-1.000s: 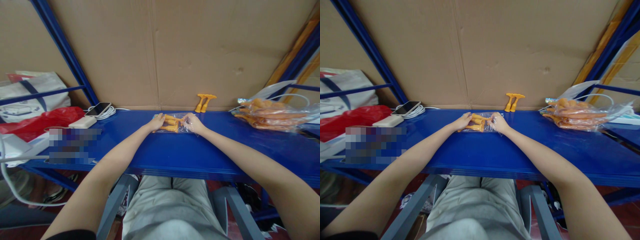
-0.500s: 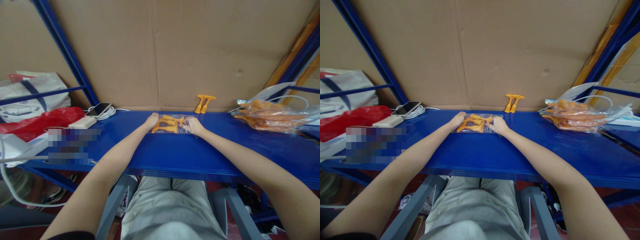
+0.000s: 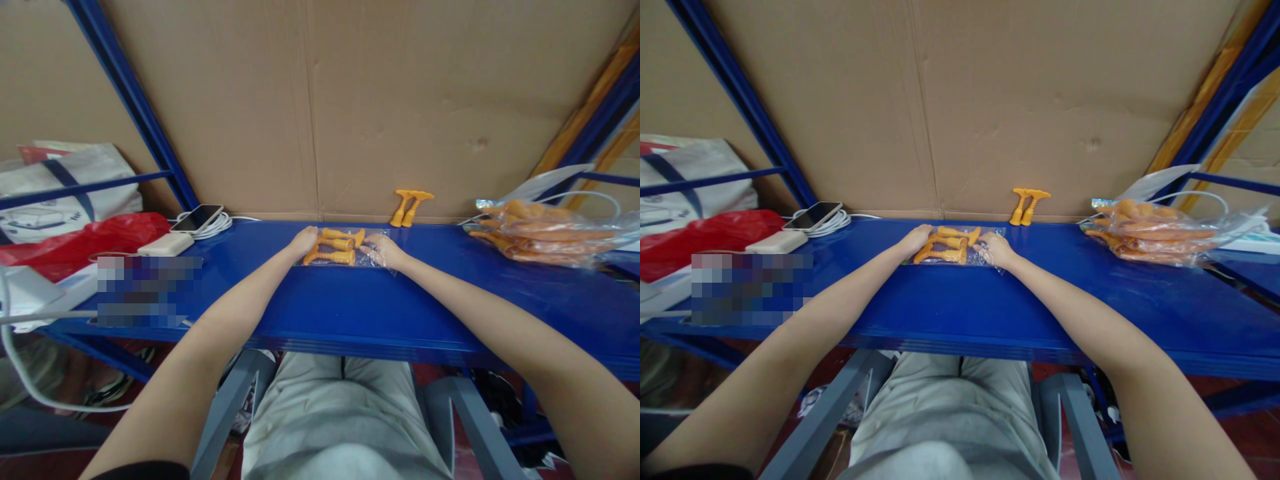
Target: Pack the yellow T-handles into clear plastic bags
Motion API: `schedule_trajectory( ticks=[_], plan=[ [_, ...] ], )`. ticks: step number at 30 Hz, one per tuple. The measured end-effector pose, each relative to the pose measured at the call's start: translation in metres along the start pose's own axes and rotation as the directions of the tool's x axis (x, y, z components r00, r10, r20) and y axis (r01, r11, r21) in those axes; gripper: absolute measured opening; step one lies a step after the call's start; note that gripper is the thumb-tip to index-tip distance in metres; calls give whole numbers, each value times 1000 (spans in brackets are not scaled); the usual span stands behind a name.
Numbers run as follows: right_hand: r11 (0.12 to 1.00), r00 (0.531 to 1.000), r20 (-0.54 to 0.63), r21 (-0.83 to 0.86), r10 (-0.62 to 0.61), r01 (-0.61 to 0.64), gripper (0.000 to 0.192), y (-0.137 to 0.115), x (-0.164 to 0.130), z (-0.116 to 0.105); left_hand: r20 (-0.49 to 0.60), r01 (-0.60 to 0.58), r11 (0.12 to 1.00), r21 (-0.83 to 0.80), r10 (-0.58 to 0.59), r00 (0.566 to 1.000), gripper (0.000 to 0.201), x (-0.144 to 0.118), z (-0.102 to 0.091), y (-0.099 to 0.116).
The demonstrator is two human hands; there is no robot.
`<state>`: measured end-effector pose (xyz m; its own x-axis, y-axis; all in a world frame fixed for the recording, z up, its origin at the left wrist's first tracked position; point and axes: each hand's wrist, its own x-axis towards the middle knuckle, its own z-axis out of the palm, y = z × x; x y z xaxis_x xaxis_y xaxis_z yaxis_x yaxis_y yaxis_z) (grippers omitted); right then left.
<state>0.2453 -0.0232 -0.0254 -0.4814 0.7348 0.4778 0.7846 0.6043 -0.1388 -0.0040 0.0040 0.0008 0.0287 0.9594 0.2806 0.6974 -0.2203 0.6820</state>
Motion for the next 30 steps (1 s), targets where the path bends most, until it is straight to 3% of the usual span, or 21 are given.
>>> schedule_trajectory(
  ticks=[4, 13, 20, 26, 30],
  plan=[
    [1000, 999, 16, 5, -30, 30, 26, -8, -2, -12, 99, 62, 997, -55, -57, 993, 38, -2, 0, 2],
    [988, 978, 155, -73, 143, -133, 27, -33, -6, -37, 94, -50, 995, -86, 58, 994, 34, -8, 3, 8],
    [964, 961, 136, -141, 243, -224, 26, -39, -5, -35, 34, -66, 992, -108, 70, 997, 35, -12, -4, 20],
    [952, 954, 101, -149, 284, -268, 26, -37, -4, -30, 81, -36, 972, -234, 56, 995, 36, -13, -5, 25],
    [968, 967, 104, -122, 233, -220, 21, -39, -6, -32, 40, -118, 988, -99, 123, 992, 38, -17, -8, 26]
  ],
)
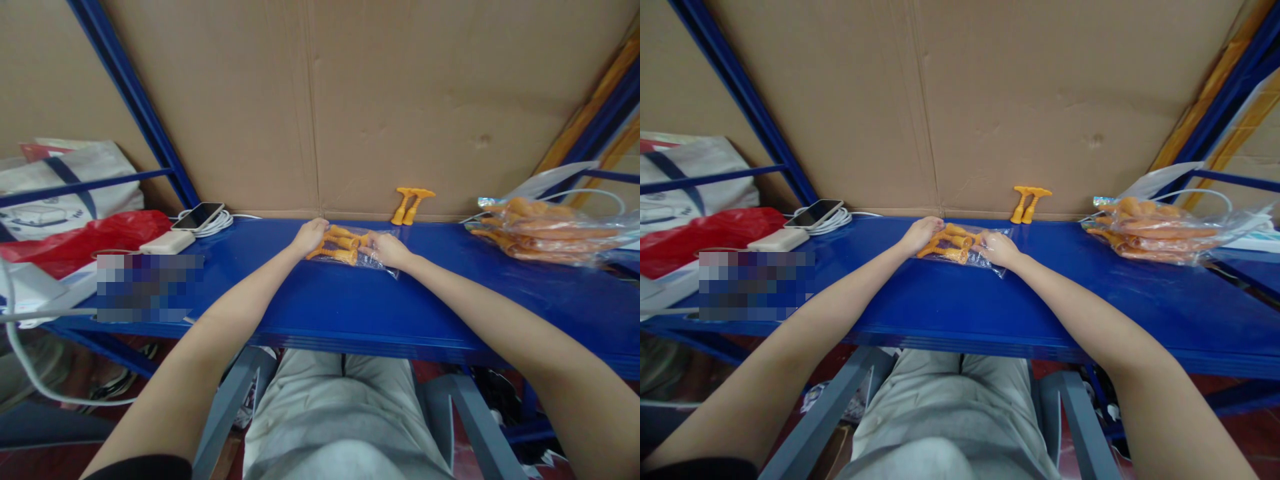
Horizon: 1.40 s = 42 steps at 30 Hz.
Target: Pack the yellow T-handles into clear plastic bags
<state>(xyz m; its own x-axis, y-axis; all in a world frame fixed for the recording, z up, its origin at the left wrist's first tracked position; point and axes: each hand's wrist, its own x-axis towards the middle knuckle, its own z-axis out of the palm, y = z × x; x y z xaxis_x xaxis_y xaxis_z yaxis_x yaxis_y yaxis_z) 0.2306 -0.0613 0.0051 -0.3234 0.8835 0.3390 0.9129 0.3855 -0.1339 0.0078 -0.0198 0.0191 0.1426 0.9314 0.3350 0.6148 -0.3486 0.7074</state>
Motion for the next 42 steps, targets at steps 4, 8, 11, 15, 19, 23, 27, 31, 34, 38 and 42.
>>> schedule_trajectory(
  ticks=[4, 8, 11, 15, 19, 23, 27, 31, 34, 38, 42],
  plan=[
    [970, 982, -46, 153, -184, 189, 21, 0, -1, -1, -45, -22, 947, 319, 38, 998, 38, -6, -8, 5],
    [876, 948, -91, 363, -306, 318, 34, -1, 0, 0, -59, 11, 882, 471, 20, 998, 38, -10, -12, 10],
    [832, 949, -12, 478, -314, 281, 47, -2, 0, -3, -63, 23, 863, 505, 10, 998, 38, -12, -13, 11],
    [800, 944, 48, 546, -327, 249, 49, -5, -1, -8, -58, 17, 849, 528, 16, 998, 38, -11, -14, 12],
    [782, 917, 67, 550, -393, 295, 42, -8, 0, -6, -38, 38, 891, 453, -24, 999, 34, -6, -16, 8],
    [763, 917, 75, 583, -392, 279, 38, -8, 0, -1, -14, 60, 954, 294, -58, 998, 33, 2, -15, -3],
    [737, 909, 78, 617, -408, 278, 35, -8, -2, 1, 31, 77, 977, 200, -85, 996, 35, 7, -12, -8],
    [743, 913, 26, 590, -408, 316, 29, -9, -1, 3, 39, 53, 976, 212, -62, 997, 33, 5, -9, -5],
    [782, 931, -33, 533, -362, 323, 27, -9, 0, 5, 52, 28, 974, 225, -40, 998, 31, 3, -6, -2],
    [803, 943, -88, 503, -322, 321, 24, -9, -1, 6, 11, 46, 950, 308, -52, 999, 31, 0, -3, 1],
    [803, 943, -109, 499, -314, 325, 23, -10, -2, 6, -16, 48, 925, 376, -45, 999, 30, -2, -1, 4]
  ],
)
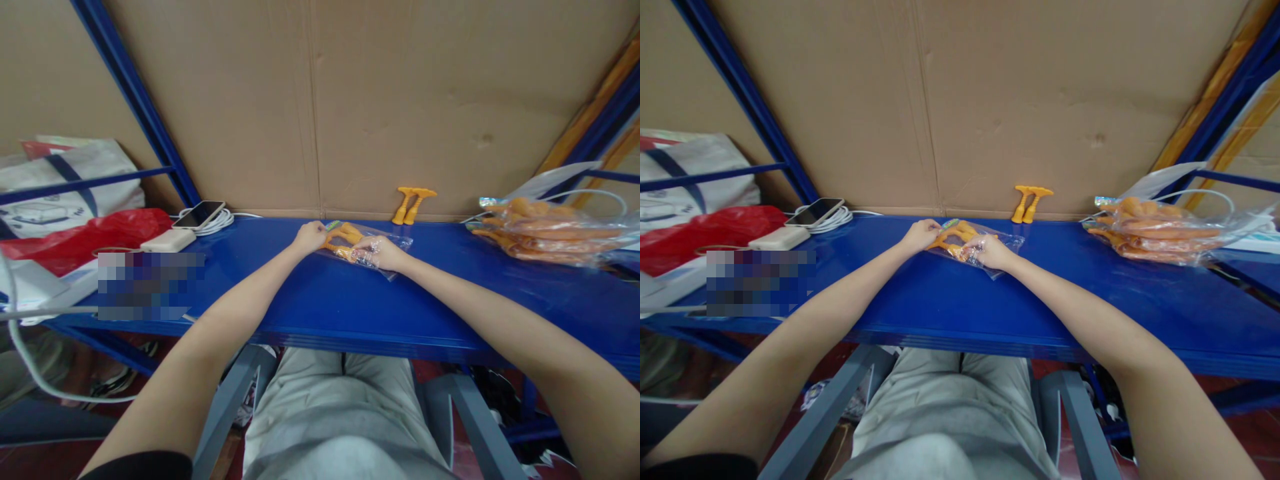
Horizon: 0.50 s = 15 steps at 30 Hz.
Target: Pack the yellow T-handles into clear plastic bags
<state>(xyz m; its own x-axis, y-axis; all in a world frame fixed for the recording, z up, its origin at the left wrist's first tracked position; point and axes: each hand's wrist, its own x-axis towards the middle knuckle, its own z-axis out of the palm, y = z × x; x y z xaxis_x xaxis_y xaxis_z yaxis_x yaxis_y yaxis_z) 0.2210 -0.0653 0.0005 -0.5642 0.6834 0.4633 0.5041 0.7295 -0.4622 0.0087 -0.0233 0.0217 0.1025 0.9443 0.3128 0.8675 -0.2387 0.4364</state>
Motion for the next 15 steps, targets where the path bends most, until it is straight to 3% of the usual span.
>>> schedule_trajectory(
  ticks=[8, 15],
  plan=[
    [998, 998, -19, 9, -65, 65, 25, 11, 0, 0, 29, -12, 999, -46, 13, 999, 30, -2, -3, 1],
    [998, 999, 3, 38, -46, 46, 28, 12, 0, 3, 55, -61, 997, -55, 64, 996, 24, -3, 2, -3]
  ],
)
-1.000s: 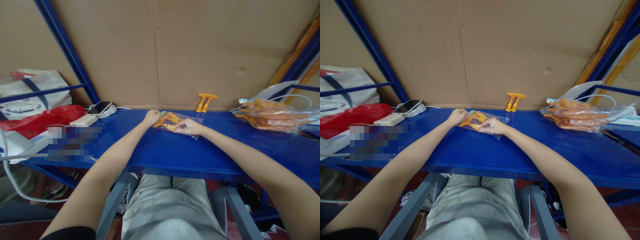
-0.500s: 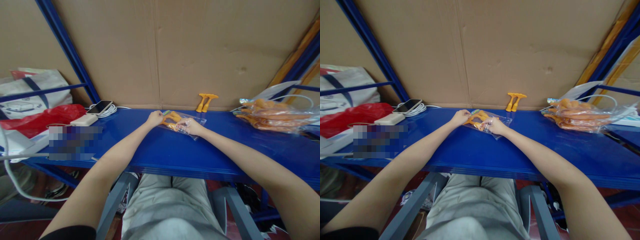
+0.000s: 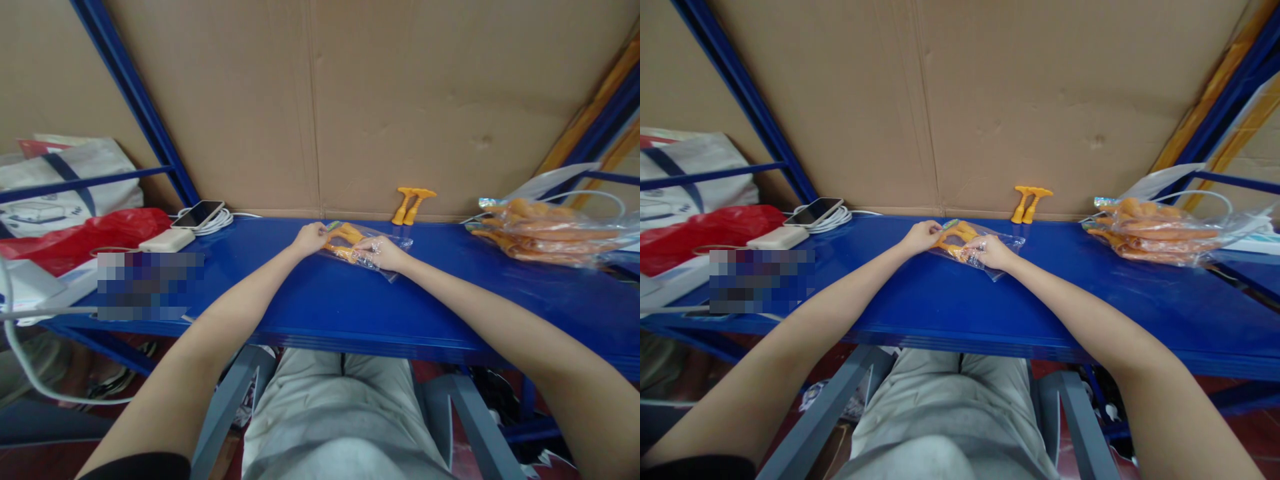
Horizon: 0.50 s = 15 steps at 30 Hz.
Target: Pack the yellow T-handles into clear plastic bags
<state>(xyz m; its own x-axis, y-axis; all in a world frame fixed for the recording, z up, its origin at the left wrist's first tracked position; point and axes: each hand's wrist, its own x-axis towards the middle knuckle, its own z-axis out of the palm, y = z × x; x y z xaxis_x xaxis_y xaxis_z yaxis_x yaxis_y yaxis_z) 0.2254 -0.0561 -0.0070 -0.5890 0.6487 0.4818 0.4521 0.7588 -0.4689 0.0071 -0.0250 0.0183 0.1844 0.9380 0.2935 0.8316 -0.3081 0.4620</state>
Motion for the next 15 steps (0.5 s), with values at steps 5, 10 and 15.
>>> schedule_trajectory(
  ticks=[5, 10, 15],
  plan=[
    [999, 999, -37, -32, 9, -10, 27, 3, 0, 1, 3, -114, 986, 118, 115, 993, 17, 4, 8, -5],
    [998, 999, -44, -65, -24, 21, 38, 11, 1, 0, -2, -121, 988, 100, 122, 993, 15, 7, 11, -9],
    [993, 994, -47, -72, -94, 91, 44, 18, 3, -1, -14, -81, 996, -42, 80, 997, 9, 11, 12, -15]
  ],
)
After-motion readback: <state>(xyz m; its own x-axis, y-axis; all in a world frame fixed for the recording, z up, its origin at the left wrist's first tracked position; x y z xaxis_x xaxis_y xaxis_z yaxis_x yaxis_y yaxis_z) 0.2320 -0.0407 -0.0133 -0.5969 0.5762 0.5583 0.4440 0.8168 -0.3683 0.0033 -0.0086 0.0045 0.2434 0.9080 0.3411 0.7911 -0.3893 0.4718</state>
